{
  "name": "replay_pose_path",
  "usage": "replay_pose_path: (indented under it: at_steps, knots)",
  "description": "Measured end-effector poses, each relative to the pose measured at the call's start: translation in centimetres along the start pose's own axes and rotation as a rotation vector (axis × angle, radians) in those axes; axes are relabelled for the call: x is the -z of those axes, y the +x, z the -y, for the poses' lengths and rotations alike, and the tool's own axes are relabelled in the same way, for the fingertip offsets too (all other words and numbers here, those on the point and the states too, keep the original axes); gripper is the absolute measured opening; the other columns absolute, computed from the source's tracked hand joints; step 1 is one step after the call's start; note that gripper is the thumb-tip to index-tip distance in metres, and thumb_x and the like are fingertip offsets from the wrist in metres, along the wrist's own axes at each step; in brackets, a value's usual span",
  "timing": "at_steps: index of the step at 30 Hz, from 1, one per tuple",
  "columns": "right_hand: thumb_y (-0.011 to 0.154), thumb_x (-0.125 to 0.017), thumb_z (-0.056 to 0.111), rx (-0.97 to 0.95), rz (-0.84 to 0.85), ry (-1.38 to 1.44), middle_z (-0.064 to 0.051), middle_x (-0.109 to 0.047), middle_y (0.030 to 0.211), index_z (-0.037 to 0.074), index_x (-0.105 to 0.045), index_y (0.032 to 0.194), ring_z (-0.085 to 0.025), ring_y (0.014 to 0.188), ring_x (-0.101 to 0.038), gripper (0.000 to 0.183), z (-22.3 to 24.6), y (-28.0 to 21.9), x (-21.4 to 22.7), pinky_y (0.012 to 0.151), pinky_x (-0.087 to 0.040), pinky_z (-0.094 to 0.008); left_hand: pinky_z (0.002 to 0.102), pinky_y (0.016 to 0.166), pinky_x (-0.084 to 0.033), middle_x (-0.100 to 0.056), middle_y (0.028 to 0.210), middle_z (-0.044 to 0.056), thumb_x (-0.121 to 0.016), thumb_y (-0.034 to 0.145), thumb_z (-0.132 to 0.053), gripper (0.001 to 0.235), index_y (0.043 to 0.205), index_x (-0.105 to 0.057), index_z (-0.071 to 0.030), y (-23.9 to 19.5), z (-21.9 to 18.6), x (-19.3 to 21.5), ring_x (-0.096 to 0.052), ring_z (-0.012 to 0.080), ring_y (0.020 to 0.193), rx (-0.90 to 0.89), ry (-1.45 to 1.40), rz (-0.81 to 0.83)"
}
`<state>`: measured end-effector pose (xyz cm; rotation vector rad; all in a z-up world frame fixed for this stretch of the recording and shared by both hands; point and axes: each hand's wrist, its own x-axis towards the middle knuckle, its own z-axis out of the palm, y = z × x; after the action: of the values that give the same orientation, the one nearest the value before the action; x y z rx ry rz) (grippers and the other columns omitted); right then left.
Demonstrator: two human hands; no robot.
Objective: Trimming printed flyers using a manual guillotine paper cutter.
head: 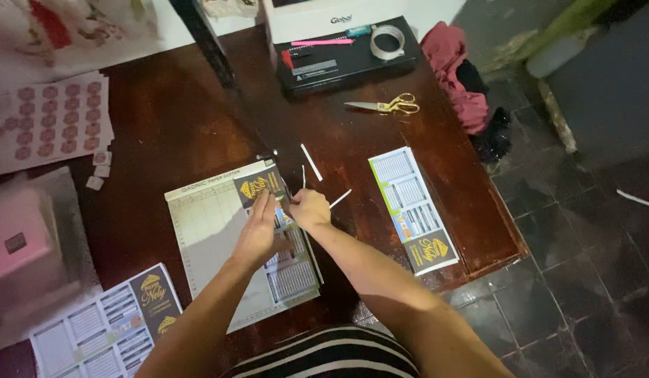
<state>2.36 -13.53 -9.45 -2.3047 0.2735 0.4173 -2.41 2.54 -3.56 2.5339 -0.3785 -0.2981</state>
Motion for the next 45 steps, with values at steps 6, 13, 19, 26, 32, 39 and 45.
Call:
replay_pose_path:
  at_steps: [6, 13, 19, 26, 32, 39, 45]
  knots:
    - [0.077, -0.081, 0.040, -0.004, -0.037, 0.008, -0.014, -0.077, 0.093, 0.011, -0.078, 0.095, -0.033, 0.090, -0.074, 0.034, 1.2, -0.5, 0.5, 0.083, -0.059, -0.044, 0.043, 0.122, -0.024, -0.019, 0.163, 0.026, -0.098, 0.054, -0.021, 0.125, 0.153, -0.026, 0.006, -0.2, -0.8, 0.7, -0.021, 0.0411, 0.151, 0.057, -0.034, 0.068]
    - [0.072, -0.083, 0.035, 0.153, -0.166, 0.117, -0.016, -0.073, 0.108, 0.011, -0.077, 0.110, -0.032, 0.100, -0.072, 0.045, 2.4, 5.3, -0.8, 0.089, -0.057, -0.042, 0.042, 0.123, -0.028, -0.027, 0.161, 0.025, -0.099, 0.049, -0.018, 0.125, 0.150, -0.030, 0.006, -0.2, 0.1, -0.3, -0.026, 0.0401, 0.150, 0.001, -0.118, -0.030]
    - [0.070, -0.086, 0.039, 0.033, -0.127, 0.021, -0.016, -0.073, 0.108, 0.010, -0.076, 0.108, -0.035, 0.101, -0.071, 0.048, 4.4, 5.6, -1.7, 0.088, -0.057, -0.045, 0.042, 0.122, -0.028, -0.027, 0.161, 0.025, -0.100, 0.047, -0.017, 0.125, 0.150, -0.032, 0.005, -0.4, 0.5, -0.7, -0.026, 0.0393, 0.150, 0.019, -0.141, -0.046]
    - [0.081, -0.075, 0.039, 0.037, -0.028, -0.117, -0.018, -0.075, 0.099, 0.012, -0.077, 0.094, -0.038, 0.097, -0.072, 0.030, 4.4, 4.1, -1.0, 0.085, -0.057, -0.048, 0.041, 0.122, -0.028, -0.027, 0.161, 0.024, -0.099, 0.046, -0.013, 0.127, 0.152, -0.031, 0.002, -0.5, -0.4, 0.4, -0.025, 0.0388, 0.150, 0.031, -0.190, -0.055]
    - [0.086, -0.072, 0.027, 0.144, -0.056, -0.080, -0.019, -0.076, 0.095, 0.010, -0.077, 0.096, -0.038, 0.090, -0.073, 0.020, 3.5, 2.1, -0.5, 0.080, -0.059, -0.046, 0.044, 0.120, -0.031, -0.030, 0.158, 0.028, -0.096, 0.049, -0.009, 0.122, 0.151, -0.029, 0.004, -1.5, -0.6, 0.8, -0.027, 0.0428, 0.148, -0.013, -0.214, -0.172]
    - [0.090, -0.074, 0.005, -0.075, 0.001, 0.936, -0.009, -0.073, 0.080, -0.001, -0.073, 0.092, -0.017, 0.067, -0.067, 0.007, -0.8, -0.5, -0.7, 0.059, -0.053, -0.034, 0.046, 0.106, -0.052, -0.060, 0.139, 0.021, -0.082, 0.075, -0.015, 0.092, 0.153, -0.033, -0.007, -5.6, -1.8, 3.1, -0.062, 0.0351, 0.124, 0.431, -0.543, -0.153]
    - [0.093, -0.075, 0.000, 0.016, 0.102, 1.180, -0.003, -0.073, 0.090, 0.002, -0.072, 0.098, -0.010, 0.071, -0.056, 0.007, -2.5, -2.6, 0.8, 0.063, -0.043, -0.027, 0.047, 0.097, -0.058, -0.072, 0.124, 0.014, -0.063, 0.090, -0.008, 0.069, 0.153, -0.040, -0.019, -7.3, 1.7, 5.0, -0.074, 0.0294, 0.106, 0.544, -0.529, 0.132]
